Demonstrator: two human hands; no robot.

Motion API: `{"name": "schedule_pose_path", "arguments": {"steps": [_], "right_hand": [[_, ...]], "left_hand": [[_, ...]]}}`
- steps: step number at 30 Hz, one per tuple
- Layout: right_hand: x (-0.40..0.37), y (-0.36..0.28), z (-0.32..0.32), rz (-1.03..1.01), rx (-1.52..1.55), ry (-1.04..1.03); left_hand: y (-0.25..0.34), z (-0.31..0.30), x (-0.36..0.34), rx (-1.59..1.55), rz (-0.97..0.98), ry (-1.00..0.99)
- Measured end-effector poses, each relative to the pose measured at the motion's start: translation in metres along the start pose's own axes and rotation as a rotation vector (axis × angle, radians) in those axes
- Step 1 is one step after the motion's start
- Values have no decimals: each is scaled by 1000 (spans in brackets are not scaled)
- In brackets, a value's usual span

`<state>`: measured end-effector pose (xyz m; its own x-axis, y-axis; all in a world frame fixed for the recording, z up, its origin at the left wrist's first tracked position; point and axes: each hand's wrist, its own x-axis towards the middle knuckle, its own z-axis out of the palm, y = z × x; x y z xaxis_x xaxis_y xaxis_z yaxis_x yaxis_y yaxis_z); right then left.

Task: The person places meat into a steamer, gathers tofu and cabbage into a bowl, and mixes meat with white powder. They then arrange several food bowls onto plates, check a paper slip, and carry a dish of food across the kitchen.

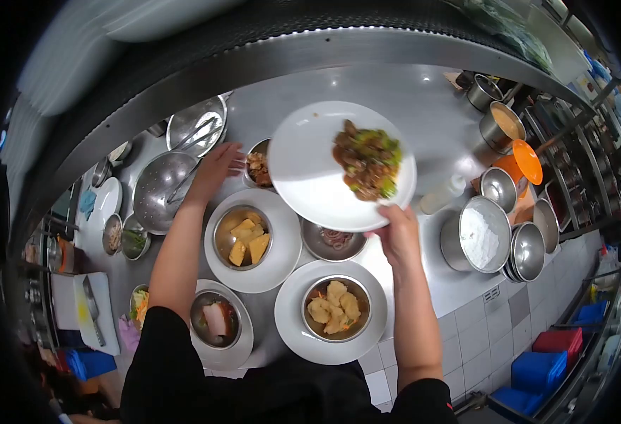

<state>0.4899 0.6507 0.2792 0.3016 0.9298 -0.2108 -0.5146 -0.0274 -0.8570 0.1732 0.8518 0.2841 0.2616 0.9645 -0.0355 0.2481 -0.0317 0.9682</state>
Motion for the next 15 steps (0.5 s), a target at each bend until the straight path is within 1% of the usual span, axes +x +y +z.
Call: {"name": "schedule_pose_path", "arguments": {"steps": [1,2,3,5,6,7,8,9,11,12,14,15], "right_hand": [[-17,-5,-8,-16,5,1],[-33,-8,-19,-19,7,18],[-48,-11,-26,-29,11,39],[-84,-19,-24,-75,18,182],[-100,-18,-26,-94,18,247],[-115,-17,-29,-112,14,313],[-131,-16,-36,-115,1,348],[-147,-14,-41,-117,-11,384],[-175,-14,-38,-120,6,430],[-189,-14,-34,-120,30,468],[-213,-13,-25,-116,20,518],[-222,-10,-23,-102,11,560]], "left_hand": [[-42,-24,23,382,-17,27],[-72,-39,38,762,-33,53],[-80,-40,40,763,-26,55],[-95,-37,46,35,-510,-293],[-112,-31,56,33,-506,-307],[-138,-25,69,-142,-471,-334],[-142,-18,70,-319,-437,-358],[-146,-15,73,-327,-439,-368],[-115,-3,67,-417,-423,-239],[-114,-3,74,-419,-423,-250],[-110,-5,105,-323,-455,-152],[-108,-6,121,-325,-447,-172]]}}
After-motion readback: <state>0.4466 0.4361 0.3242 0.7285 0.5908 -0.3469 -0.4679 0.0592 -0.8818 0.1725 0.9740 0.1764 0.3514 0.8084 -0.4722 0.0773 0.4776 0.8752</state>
